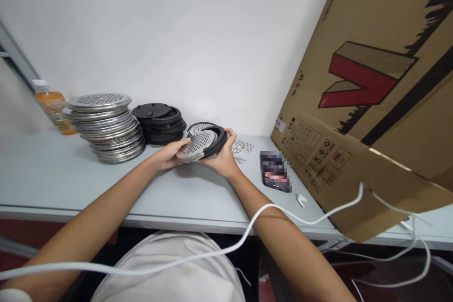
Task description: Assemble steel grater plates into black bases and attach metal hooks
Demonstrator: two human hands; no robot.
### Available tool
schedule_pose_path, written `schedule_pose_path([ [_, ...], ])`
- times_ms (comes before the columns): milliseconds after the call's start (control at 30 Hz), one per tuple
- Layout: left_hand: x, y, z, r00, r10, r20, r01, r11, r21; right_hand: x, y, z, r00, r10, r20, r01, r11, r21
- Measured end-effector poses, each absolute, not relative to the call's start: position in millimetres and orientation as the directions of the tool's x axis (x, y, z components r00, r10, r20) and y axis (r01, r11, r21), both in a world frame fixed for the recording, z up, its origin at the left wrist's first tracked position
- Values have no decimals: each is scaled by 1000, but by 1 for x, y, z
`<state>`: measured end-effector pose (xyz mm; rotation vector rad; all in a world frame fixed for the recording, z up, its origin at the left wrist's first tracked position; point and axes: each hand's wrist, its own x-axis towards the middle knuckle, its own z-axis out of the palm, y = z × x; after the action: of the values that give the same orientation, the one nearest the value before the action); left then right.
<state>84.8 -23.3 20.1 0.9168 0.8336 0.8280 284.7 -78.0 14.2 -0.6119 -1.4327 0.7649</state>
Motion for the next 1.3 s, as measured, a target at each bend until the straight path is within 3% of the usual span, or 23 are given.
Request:
schedule_pose_path([
  [367,88,-26,16,412,896,-167,-184,261,948,289,-80,13,-171,770,615,-160,595,-788],
  [533,90,-25,15,338,932,-134,-108,180,978,292,-80,11,-149,810,567,-9,572,-820],
  [700,92,-22,16,276,961,9,-125,27,992,292,-81,9,-150,807,571,61,584,-809],
  [833,92,-22,17,134,981,140,-108,-125,986,293,-86,10,-213,812,543,77,568,-819],
  [1000,90,-27,21,51,964,260,-103,-254,962,293,-90,11,-292,803,520,-21,538,-842],
  [1200,87,-27,31,1,930,367,-61,-366,929,283,-86,16,-116,931,346,-200,319,-926],
  [1300,87,-29,34,9,949,316,-162,-311,936,279,-83,19,-113,953,282,-253,247,-936],
])
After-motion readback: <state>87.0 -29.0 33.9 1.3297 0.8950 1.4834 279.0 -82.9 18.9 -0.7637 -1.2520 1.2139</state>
